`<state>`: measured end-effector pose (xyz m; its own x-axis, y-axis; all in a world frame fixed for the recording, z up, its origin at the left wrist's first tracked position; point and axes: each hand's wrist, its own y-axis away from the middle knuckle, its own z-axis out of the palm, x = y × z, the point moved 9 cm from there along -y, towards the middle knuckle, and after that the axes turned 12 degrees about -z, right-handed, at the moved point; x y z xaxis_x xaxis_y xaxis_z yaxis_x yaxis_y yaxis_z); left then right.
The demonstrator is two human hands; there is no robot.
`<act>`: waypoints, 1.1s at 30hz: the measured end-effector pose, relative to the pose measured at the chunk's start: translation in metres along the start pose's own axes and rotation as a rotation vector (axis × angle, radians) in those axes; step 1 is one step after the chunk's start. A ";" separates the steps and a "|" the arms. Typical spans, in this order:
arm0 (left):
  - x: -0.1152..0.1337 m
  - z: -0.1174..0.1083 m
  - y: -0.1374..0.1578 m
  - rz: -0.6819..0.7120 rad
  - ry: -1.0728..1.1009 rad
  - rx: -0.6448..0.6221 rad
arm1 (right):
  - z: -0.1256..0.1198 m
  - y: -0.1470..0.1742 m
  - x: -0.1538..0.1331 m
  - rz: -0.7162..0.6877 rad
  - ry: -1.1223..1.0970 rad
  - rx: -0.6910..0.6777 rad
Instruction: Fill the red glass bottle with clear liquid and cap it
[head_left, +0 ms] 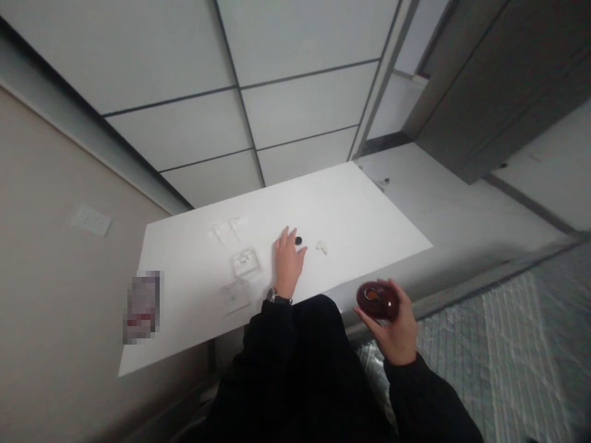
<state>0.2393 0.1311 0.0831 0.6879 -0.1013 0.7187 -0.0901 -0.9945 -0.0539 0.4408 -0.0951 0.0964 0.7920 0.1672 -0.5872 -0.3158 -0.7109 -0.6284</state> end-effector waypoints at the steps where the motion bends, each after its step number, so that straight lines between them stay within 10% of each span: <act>1: 0.010 -0.015 0.014 0.055 -0.005 0.038 | 0.000 0.003 -0.001 0.025 -0.074 0.003; 6: 0.036 -0.134 0.109 0.472 -0.022 0.290 | 0.000 0.014 -0.016 0.064 -0.224 0.012; 10: -0.047 -0.207 0.128 0.225 -0.087 0.444 | 0.011 0.017 -0.033 0.069 -0.326 -0.013; 17: -0.164 -0.162 0.120 -0.092 0.177 0.021 | 0.057 0.000 -0.054 0.014 -0.440 -0.033; 25: -0.169 -0.135 0.115 -0.186 0.091 0.001 | 0.162 -0.012 -0.075 -0.043 -0.518 -0.159; 33: -0.166 -0.138 0.117 -0.230 0.046 0.010 | 0.206 0.011 -0.087 -0.098 -0.553 -0.215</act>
<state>0.0149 0.0356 0.0529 0.6557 0.1288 0.7440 0.0724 -0.9915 0.1078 0.2607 0.0229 0.0353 0.4049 0.5280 -0.7465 -0.0965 -0.7872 -0.6091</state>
